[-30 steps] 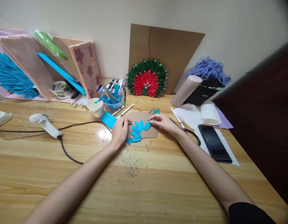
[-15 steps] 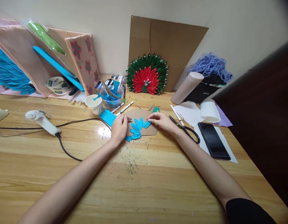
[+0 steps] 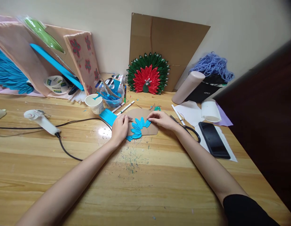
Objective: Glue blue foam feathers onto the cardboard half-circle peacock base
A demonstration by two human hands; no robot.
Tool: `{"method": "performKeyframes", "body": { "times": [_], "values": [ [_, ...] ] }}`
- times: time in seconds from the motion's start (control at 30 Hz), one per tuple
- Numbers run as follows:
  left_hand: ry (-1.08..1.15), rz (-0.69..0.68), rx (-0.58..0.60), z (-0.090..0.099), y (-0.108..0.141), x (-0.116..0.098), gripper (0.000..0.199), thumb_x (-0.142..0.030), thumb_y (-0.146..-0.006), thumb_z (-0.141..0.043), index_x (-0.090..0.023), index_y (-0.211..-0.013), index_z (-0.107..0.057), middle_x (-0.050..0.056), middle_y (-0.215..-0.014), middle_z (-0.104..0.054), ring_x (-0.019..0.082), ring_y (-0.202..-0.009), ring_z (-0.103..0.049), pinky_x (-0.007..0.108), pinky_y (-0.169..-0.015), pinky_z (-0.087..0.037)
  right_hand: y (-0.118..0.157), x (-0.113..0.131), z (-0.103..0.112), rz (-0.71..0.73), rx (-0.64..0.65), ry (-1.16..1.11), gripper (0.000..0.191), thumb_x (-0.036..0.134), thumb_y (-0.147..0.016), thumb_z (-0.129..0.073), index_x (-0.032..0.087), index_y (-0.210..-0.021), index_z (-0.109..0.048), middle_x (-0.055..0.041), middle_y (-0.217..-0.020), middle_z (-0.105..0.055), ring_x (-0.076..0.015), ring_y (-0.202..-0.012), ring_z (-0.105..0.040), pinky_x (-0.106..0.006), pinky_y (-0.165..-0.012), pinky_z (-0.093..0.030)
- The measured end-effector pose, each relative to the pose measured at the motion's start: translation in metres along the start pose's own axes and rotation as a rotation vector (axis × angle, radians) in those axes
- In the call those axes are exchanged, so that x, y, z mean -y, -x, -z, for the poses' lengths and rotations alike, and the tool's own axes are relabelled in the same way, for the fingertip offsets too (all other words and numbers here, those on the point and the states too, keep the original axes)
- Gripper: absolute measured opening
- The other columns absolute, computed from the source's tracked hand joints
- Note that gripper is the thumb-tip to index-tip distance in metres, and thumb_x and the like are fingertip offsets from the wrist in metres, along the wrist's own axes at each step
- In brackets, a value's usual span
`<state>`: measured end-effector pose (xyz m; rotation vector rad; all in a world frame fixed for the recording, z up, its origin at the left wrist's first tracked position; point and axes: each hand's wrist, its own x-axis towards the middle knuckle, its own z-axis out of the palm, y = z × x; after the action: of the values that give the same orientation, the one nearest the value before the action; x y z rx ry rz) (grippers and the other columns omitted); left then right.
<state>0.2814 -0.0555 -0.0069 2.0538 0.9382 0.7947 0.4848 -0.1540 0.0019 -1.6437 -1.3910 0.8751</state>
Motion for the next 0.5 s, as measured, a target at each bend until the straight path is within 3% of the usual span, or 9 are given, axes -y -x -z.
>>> {"method": "performKeyframes", "body": {
  "times": [0.13,0.3,0.5],
  "values": [
    [0.011,-0.002,-0.003,0.0,0.0,0.0,0.036,-0.029,-0.089,-0.031,-0.019,-0.075,-0.063,0.005,-0.083,-0.067,0.019,-0.087,-0.059,0.031,-0.079,-0.042,0.001,0.001,-0.001,0.027,0.001,0.045,0.015,0.026,-0.078,-0.057,0.015,-0.085,-0.064,-0.0058,-0.087,-0.067,-0.0167,-0.08,-0.061,-0.031,-0.073,-0.047],
    [-0.009,0.007,0.004,0.001,0.0,-0.001,0.036,-0.029,-0.089,-0.03,-0.019,-0.076,-0.063,0.004,-0.083,-0.067,0.019,-0.088,-0.058,0.031,-0.08,-0.041,0.01,0.01,0.002,0.14,-0.121,0.206,0.014,0.028,-0.078,-0.059,0.017,-0.086,-0.064,-0.0049,-0.091,-0.058,-0.0155,-0.08,-0.056,-0.029,-0.069,-0.046],
    [-0.015,0.007,0.006,0.001,0.001,0.001,0.036,-0.03,-0.09,-0.03,-0.019,-0.079,-0.063,0.005,-0.086,-0.066,0.019,-0.089,-0.058,0.031,-0.08,-0.041,0.019,0.023,0.006,0.207,-0.017,0.429,0.011,0.024,-0.081,-0.057,0.017,-0.083,-0.064,-0.0035,-0.08,-0.058,-0.0156,-0.075,-0.054,-0.03,-0.069,-0.043]
  ]
}}
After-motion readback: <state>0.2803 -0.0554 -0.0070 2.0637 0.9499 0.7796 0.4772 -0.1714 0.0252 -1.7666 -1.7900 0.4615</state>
